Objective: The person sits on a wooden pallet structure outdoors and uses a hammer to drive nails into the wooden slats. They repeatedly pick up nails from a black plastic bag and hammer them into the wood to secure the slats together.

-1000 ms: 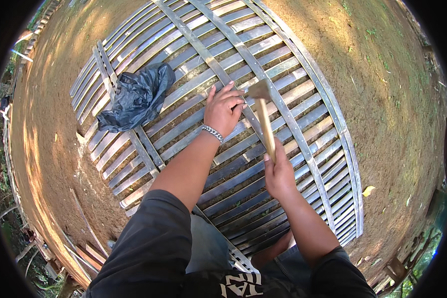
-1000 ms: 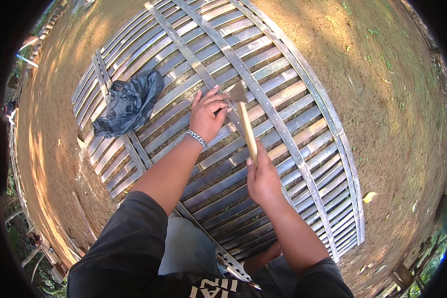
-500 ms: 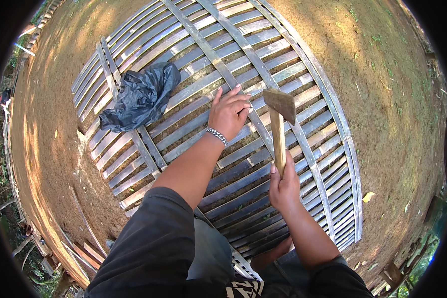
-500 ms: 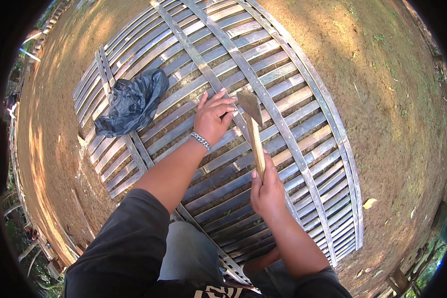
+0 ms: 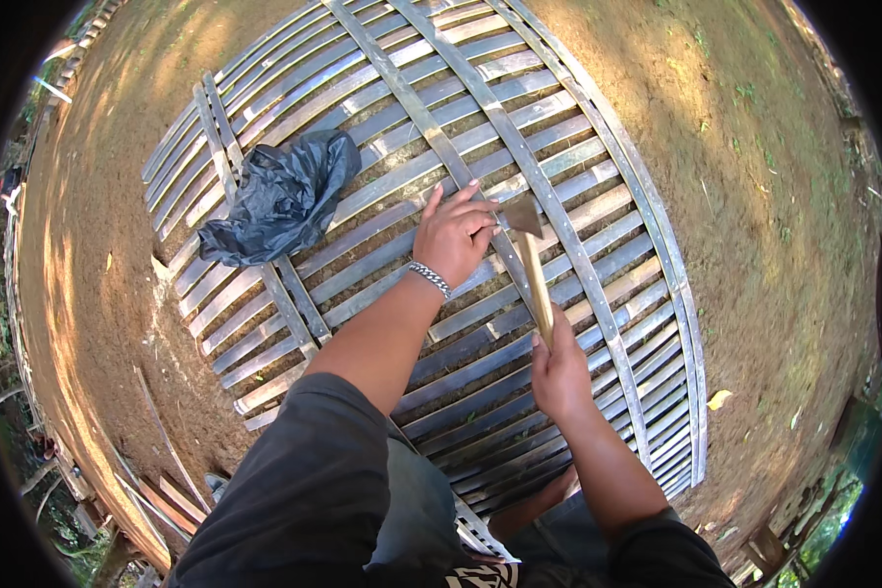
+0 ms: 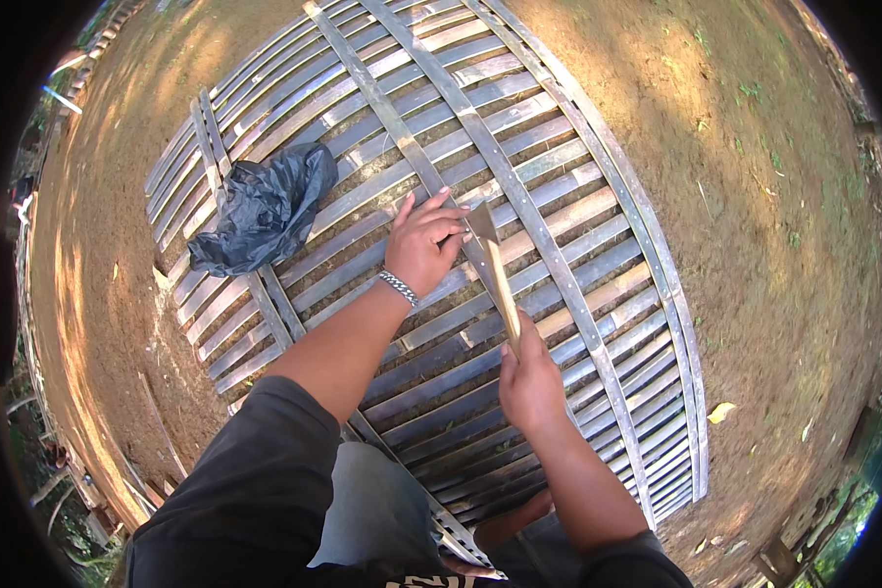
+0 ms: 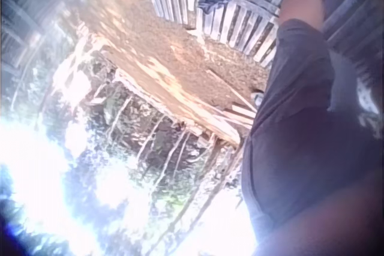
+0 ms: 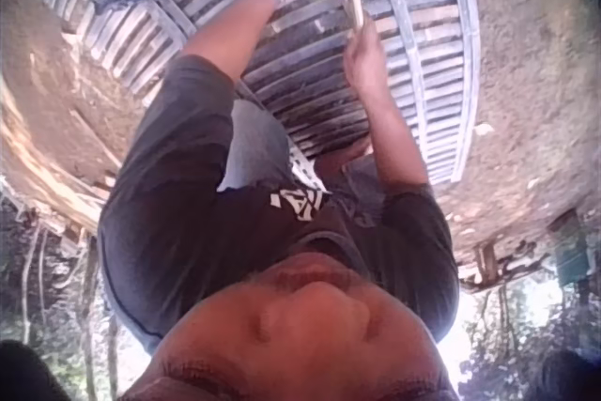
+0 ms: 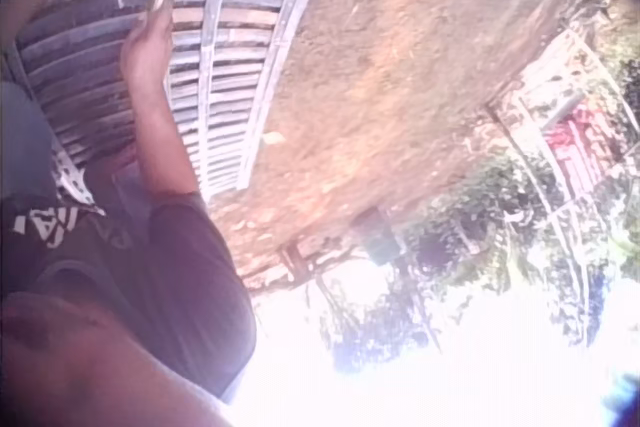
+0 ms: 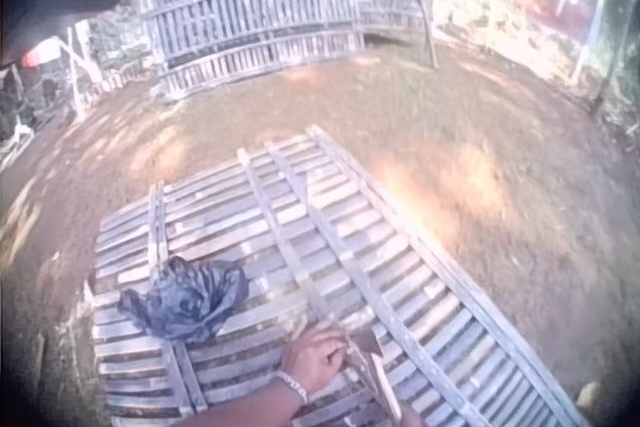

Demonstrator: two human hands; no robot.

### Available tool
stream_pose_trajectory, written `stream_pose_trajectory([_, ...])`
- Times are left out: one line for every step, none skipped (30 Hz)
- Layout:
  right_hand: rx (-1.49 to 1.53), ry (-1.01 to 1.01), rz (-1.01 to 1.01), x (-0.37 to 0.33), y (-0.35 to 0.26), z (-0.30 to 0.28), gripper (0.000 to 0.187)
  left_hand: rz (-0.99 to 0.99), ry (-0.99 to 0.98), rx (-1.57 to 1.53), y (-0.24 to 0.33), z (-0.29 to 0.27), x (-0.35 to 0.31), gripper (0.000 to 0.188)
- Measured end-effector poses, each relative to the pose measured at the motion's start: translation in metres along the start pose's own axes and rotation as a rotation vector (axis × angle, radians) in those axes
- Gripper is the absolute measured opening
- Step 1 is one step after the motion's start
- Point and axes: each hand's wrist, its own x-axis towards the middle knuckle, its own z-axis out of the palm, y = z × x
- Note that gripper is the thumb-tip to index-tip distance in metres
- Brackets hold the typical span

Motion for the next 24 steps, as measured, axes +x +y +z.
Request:
stream_pose_trajectory([0.025, 0.04, -0.024, -0.002, 0.001, 0.002, 0.057, 0.005, 0.008, -0.004, 0.0, 0.001, 0.0, 0.005])
stream_pose_trajectory([0.031, 0.085, -0.066, -0.003, 0.002, 0.004, 0.058, 0.009, 0.017, -0.009, -0.001, 0.001, 0.0, 0.005])
stream_pose_trajectory([0.036, 0.131, -0.106, -0.004, 0.004, 0.005, 0.058, 0.006, 0.013, -0.011, 0.0, 0.002, -0.001, 0.005])
stream_pose_trajectory([0.04, 0.178, -0.146, -0.005, 0.005, 0.007, 0.058, 0.002, 0.009, -0.013, 0.0, 0.002, 0.0, 0.006])
stream_pose_trajectory([0.045, 0.225, -0.185, -0.006, 0.006, 0.008, 0.059, -0.001, 0.005, -0.016, 0.0, 0.003, 0.0, 0.006])
stream_pose_trajectory([0.082, 0.129, -0.069, -0.004, 0.005, 0.007, 0.058, 0.013, 0.015, -0.012, 0.0, 0.003, 0.001, 0.006])
stream_pose_trajectory([0.038, 0.059, -0.029, -0.002, 0.002, 0.004, 0.058, 0.012, 0.012, -0.008, -0.001, 0.003, 0.001, 0.006])
stream_pose_trajectory([-0.006, -0.011, 0.012, 0.002, -0.001, 0.0, 0.058, 0.01, 0.009, -0.006, -0.002, 0.002, 0.0, 0.006])
stream_pose_trajectory([-0.048, -0.083, 0.052, 0.003, -0.003, -0.002, 0.058, 0.007, 0.004, 0.0, -0.002, 0.0, -0.001, 0.005])
stream_pose_trajectory([-0.019, -0.012, -0.012, 0.002, -0.005, -0.003, 0.058, 0.01, 0.012, 0.0, -0.002, 0.0, 0.0, 0.005])
stream_pose_trajectory([0.011, 0.059, -0.077, 0.001, -0.006, -0.003, 0.058, 0.012, 0.019, 0.0, -0.002, 0.0, 0.001, 0.005])
stream_pose_trajectory([0.039, 0.13, -0.135, -0.002, -0.006, -0.003, 0.057, 0.013, 0.021, -0.005, 0.0, 0.001, 0.0, 0.005])
stream_pose_trajectory([0.051, 0.153, -0.14, -0.005, -0.003, -0.001, 0.057, 0.008, 0.012, -0.01, 0.0, 0.002, -0.002, 0.005])
stream_pose_trajectory([0.064, 0.176, -0.145, -0.007, 0.0, 0.002, 0.057, 0.004, 0.003, -0.014, 0.0, 0.003, -0.004, 0.005])
stream_pose_trajectory([0.075, 0.205, -0.159, -0.005, 0.001, 0.002, 0.056, 0.006, 0.002, -0.015, 0.001, 0.002, -0.001, 0.005])
stream_pose_trajectory([0.043, 0.151, -0.121, -0.004, 0.0, -0.001, 0.056, 0.001, -0.008, -0.014, 0.002, 0.001, 0.0, 0.005])
stream_pose_trajectory([0.011, 0.097, -0.082, -0.003, -0.002, -0.005, 0.055, -0.004, -0.019, -0.013, 0.003, -0.001, 0.0, 0.005])
stream_pose_trajectory([-0.023, 0.04, -0.044, -0.001, -0.005, -0.008, 0.054, -0.011, -0.028, -0.011, 0.003, -0.002, 0.0, 0.006])
stream_pose_trajectory([-0.057, -0.017, -0.006, 0.0, -0.008, -0.01, 0.053, -0.016, -0.031, -0.014, 0.002, -0.003, 0.0, 0.005])
stream_pose_trajectory([-0.028, 0.002, -0.005, 0.001, -0.012, -0.012, 0.054, -0.022, -0.033, -0.016, 0.001, -0.004, 0.0, 0.005])
stream_pose_trajectory([0.005, 0.017, 0.003, -0.002, -0.016, -0.016, 0.054, -0.03, -0.043, -0.02, 0.002, -0.005, -0.002, 0.005])
stream_pose_trajectory([0.036, 0.032, 0.01, -0.005, -0.019, -0.017, 0.054, -0.021, -0.057, -0.036, 0.001, -0.006, -0.002, 0.006])
stream_pose_trajectory([0.05, 0.045, 0.001, -0.006, -0.02, -0.016, 0.054, -0.012, -0.072, -0.052, -0.001, -0.008, -0.002, 0.008])
stream_pose_trajectory([0.062, 0.064, -0.013, -0.006, -0.021, -0.019, 0.054, 0.002, -0.081, -0.069, -0.001, -0.009, 0.002, 0.01])
